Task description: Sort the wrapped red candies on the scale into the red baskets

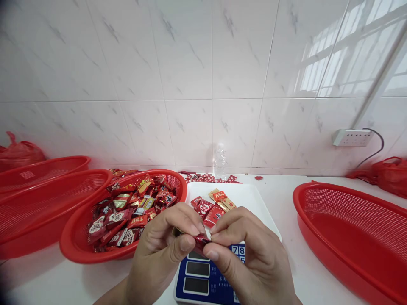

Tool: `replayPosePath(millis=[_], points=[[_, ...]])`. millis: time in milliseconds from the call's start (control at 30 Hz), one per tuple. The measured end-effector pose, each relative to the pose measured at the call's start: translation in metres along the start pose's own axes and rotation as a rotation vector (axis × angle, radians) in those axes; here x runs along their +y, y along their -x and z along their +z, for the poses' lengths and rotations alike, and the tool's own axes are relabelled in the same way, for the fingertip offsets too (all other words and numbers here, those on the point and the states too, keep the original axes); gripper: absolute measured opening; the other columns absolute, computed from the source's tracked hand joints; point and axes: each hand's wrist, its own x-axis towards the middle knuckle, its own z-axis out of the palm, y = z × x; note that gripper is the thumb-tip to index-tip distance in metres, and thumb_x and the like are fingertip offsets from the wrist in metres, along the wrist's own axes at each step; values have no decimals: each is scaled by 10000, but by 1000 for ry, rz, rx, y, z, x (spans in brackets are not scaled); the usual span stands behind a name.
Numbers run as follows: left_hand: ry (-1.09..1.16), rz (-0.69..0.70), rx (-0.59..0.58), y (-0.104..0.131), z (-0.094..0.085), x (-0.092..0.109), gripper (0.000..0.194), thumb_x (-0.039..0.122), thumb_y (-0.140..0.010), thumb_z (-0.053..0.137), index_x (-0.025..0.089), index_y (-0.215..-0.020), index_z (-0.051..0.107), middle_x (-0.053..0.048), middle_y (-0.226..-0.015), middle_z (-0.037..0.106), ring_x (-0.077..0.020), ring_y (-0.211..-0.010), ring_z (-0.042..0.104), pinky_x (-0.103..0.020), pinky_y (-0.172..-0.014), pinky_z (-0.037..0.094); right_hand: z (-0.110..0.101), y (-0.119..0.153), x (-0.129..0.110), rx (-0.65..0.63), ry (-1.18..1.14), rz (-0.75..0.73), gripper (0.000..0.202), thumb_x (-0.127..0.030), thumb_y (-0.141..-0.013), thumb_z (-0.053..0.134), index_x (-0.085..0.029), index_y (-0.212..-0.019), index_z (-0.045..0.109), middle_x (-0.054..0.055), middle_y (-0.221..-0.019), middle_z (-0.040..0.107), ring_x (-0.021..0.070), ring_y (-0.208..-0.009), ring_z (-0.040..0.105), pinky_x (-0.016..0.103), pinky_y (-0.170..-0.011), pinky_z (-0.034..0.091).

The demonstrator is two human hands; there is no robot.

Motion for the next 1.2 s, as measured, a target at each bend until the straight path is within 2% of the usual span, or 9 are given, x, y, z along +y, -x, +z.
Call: replayPosePath(millis=[200,433,567,700,767,867,1000,1100,1200], points=[[71,-49,1,2,0,-3,56,197,-847,615,217,-867,664,3,-795,598,-93,-762,543,-198,-702,442,0,0,-3,-27,-137,138,69,-232,-818,632,-254,-753,632,-11,-765,622,116,-701,598,210,-603,505],[55,-133,-61,-1,-3,1,65,225,-850,613,189,-885,655,-3,-820,594,-89,-776,535,-196,-715,435,2,-1,-1,30,-211,188,97,-254,-831,622,-246,-734,622,-8,-768,636,117,-697,600,212,-614,507],[53,-168,-85,-4,-3,6,97,160,-822,642,192,-912,655,1,-855,627,-77,-786,554,-176,-721,443,4,-2,3,68,-218,168,100,-256,-839,614,-246,-739,618,-9,-778,632,114,-740,597,197,-641,510],[-1,-155,-69,-5,-4,7,137,129,-873,562,196,-930,667,-12,-880,649,-85,-807,581,-191,-740,466,1,-5,5,35,-148,142,39,-279,-846,604,-269,-862,637,-3,-827,628,117,-752,597,204,-644,518],[-94,-139,-68,-6,-6,7,141,119,-860,573,194,-923,674,-23,-907,652,-104,-826,592,-211,-743,476,0,-6,5,-8,-65,121,95,-274,-821,635,-274,-916,637,6,-859,628,133,-770,601,228,-649,518],[-206,-126,-55,-5,-7,7,121,119,-838,600,184,-907,674,-32,-900,652,-124,-828,596,-236,-747,485,-1,-6,6,-62,11,94,24,-231,-820,633,-250,-834,629,3,-795,609,140,-752,590,236,-618,499],[-151,-182,-59,-4,-6,5,138,136,-826,621,196,-950,630,-18,-896,635,-119,-805,592,-248,-747,492,1,-6,9,-22,9,64,91,-196,-844,598,-229,-759,608,-3,-754,578,122,-707,570,226,-597,482],[-131,-199,-47,-3,-5,2,192,147,-812,642,209,-988,598,-13,-914,603,-125,-841,576,-262,-782,490,1,-5,12,-13,-24,63,84,-193,-858,577,-231,-787,598,-4,-769,561,121,-730,563,230,-621,486],[-121,-197,-22,-2,-6,0,218,171,-839,614,229,-1043,563,-15,-932,584,-125,-854,566,-266,-784,494,-1,-5,14,-61,-56,108,37,-205,-861,576,-242,-854,581,-1,-816,553,132,-761,564,253,-636,492]])
